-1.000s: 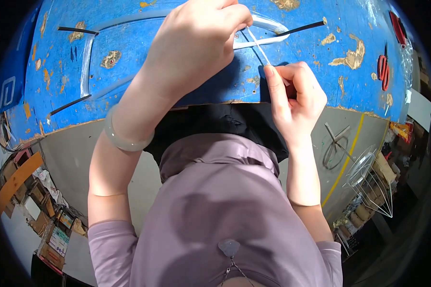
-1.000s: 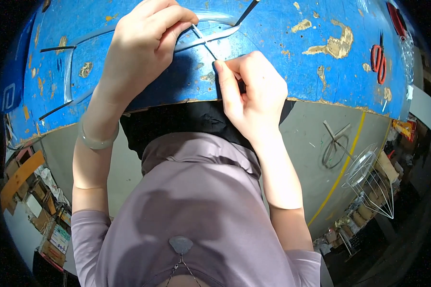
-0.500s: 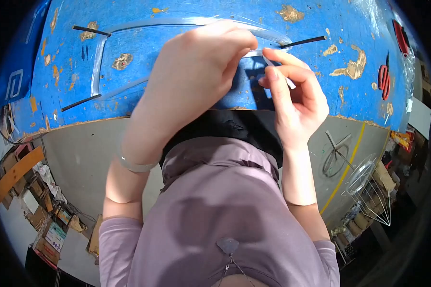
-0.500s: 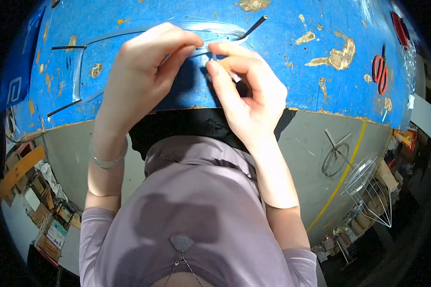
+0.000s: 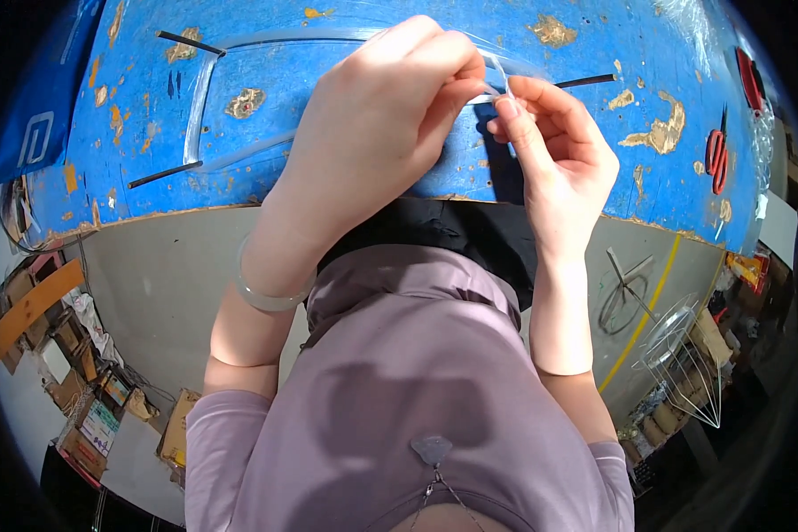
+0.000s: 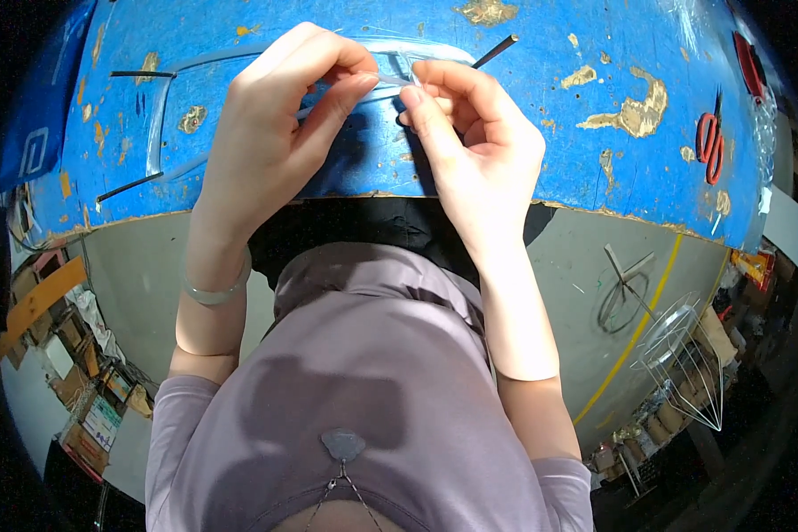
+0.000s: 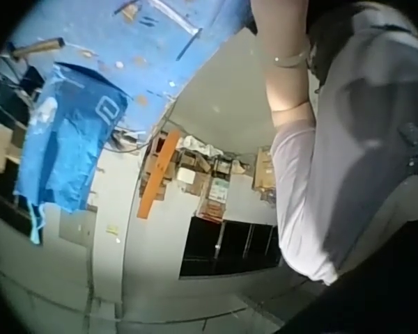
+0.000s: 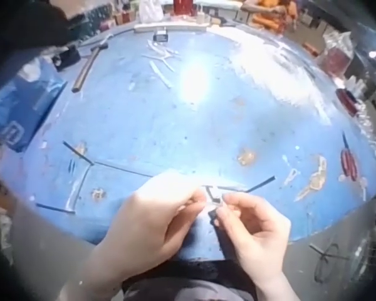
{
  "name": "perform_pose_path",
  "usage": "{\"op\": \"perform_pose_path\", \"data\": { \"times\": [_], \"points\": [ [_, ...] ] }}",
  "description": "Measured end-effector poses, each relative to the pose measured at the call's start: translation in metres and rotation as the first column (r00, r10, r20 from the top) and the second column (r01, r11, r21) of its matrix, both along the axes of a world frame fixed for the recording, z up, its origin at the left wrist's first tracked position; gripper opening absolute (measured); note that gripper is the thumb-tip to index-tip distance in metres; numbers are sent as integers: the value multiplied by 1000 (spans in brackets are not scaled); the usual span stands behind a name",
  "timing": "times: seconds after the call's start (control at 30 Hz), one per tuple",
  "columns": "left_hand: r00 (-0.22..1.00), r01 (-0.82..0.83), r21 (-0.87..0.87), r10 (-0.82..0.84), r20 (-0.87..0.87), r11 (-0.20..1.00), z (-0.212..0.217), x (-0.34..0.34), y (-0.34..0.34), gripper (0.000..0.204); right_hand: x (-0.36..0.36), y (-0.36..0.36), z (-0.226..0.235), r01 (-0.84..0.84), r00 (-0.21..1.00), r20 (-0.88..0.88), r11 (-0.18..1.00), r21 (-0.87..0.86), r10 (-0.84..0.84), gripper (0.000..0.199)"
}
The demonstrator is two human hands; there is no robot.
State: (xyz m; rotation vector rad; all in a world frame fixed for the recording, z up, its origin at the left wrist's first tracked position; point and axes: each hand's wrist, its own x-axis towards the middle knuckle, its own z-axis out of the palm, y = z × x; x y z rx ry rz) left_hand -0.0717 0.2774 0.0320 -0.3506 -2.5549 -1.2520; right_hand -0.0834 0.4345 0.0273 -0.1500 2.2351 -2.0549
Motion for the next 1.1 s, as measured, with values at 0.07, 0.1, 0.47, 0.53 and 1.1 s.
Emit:
{"op": "perform_pose_path", "data": {
  "times": [0.07, 0.1, 0.47, 0.53, 1.1],
  "points": [
    [999, 19, -3, -19, -38, 1000, 12, -4, 6, 4, -1, 0, 1, -27, 1000, -8, 999, 38, 28, 18],
    [977, 0, -49, 11, 212, 999, 33, -14, 18, 7, -2, 1, 0, -38, 999, -11, 997, 61, 39, 19],
    [993, 75, 98, -65, -101, 992, 3, -1, 11, 6, -9, 8, 7, -165, 986, -9, 983, 79, 166, 19],
    [999, 41, 126, -39, -15, 991, 1, 5, 8, 8, -9, 8, 8, -178, 984, 5, 983, 53, 178, 19],
    [946, 7, -198, -70, -315, 980, -2, -10, 12, 21, -11, 3, 12, -149, 971, -143, 952, 268, 192, 13]
  ]
}}
